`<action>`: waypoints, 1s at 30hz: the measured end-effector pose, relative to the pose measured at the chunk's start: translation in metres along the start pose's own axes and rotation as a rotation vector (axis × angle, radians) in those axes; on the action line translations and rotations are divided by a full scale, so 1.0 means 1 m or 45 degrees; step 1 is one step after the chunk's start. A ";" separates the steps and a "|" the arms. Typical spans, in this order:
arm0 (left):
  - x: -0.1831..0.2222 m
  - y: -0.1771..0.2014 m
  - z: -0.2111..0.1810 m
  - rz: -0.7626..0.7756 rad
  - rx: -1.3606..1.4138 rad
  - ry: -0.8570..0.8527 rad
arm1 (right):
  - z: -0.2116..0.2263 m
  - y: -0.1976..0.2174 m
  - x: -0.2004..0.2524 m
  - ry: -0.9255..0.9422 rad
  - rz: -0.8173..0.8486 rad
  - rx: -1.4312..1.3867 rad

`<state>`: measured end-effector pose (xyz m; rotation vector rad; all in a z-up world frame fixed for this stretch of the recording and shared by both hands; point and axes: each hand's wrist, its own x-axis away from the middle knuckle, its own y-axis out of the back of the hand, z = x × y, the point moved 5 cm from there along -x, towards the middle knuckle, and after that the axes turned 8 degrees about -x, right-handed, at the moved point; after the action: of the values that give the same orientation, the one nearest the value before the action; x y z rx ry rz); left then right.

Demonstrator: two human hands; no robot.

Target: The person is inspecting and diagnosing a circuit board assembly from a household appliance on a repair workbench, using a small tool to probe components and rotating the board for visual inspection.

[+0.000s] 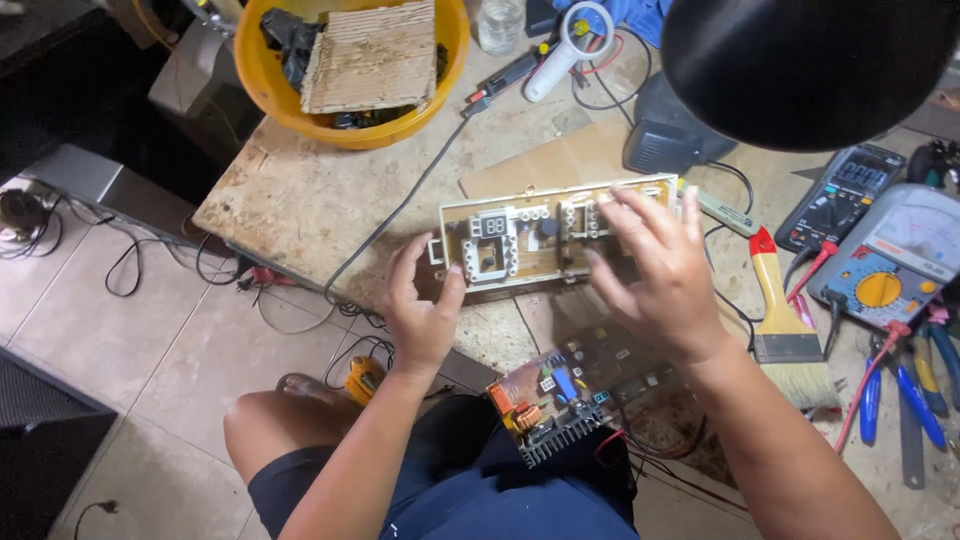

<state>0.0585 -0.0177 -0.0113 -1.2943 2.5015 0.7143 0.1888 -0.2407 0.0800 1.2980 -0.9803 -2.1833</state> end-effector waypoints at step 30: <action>-0.011 -0.008 -0.007 0.182 0.299 0.061 | -0.143 0.052 0.043 -0.339 0.037 0.624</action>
<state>0.0717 -0.0179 -0.0030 -1.0723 2.6423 0.4055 0.2933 -0.3548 0.0484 1.1879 -1.7106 -2.2111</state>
